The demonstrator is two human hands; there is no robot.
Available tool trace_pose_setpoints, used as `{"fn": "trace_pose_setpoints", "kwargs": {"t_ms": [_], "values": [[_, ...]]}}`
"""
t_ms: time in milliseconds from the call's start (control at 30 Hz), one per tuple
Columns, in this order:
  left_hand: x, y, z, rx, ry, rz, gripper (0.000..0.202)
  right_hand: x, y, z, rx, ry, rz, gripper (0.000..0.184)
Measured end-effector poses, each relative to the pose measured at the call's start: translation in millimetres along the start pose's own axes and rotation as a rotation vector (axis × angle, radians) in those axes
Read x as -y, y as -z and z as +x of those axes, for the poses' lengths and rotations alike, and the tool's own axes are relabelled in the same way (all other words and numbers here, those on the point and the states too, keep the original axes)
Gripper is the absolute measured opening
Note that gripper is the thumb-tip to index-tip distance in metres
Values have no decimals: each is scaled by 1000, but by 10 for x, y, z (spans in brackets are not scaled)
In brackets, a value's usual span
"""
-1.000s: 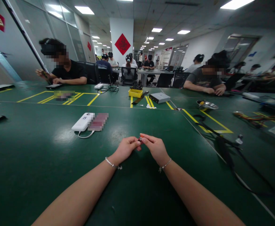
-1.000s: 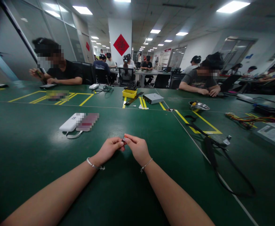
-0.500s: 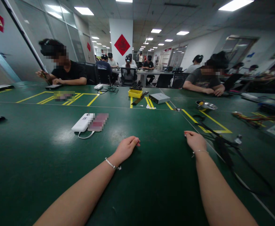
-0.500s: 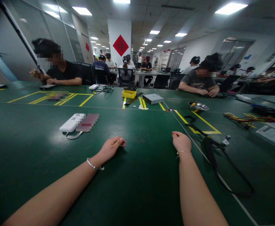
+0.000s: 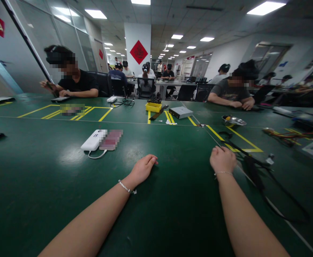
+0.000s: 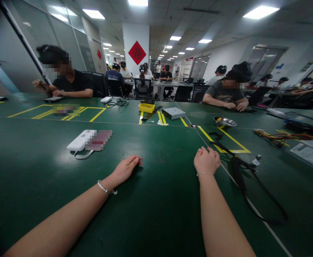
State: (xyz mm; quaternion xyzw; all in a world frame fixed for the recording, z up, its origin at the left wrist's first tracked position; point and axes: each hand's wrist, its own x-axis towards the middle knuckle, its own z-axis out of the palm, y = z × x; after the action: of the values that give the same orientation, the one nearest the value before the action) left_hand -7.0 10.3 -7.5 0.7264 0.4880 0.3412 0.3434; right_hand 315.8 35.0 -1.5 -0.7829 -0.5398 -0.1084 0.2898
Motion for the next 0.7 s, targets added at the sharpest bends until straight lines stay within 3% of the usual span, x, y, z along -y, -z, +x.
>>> {"fn": "trace_pose_setpoints", "kwargs": {"t_ms": [67,200,300,400,467,533,600,700], "values": [[19,-12,6,-3,-1,20,32,328,5,-99,29,174,62,44],[46,-43,11,-23,-72,139,43,1004,-38,-511,316,602,182,42],[41,-65,-2,30,-141,304,49,1319,-75,-865,521,747,163,45],[16,-74,-28,130,-161,447,50,1407,-88,-1020,654,808,129,48],[-2,-69,-43,153,-157,488,52,1359,-72,-960,677,815,123,46],[-16,-56,-51,148,-151,491,53,1238,-34,-787,619,763,113,43],[-21,-42,-53,146,-158,483,51,1046,18,-555,484,606,68,40],[-13,-29,-52,149,-177,483,47,660,90,-233,253,227,-88,39]]}}
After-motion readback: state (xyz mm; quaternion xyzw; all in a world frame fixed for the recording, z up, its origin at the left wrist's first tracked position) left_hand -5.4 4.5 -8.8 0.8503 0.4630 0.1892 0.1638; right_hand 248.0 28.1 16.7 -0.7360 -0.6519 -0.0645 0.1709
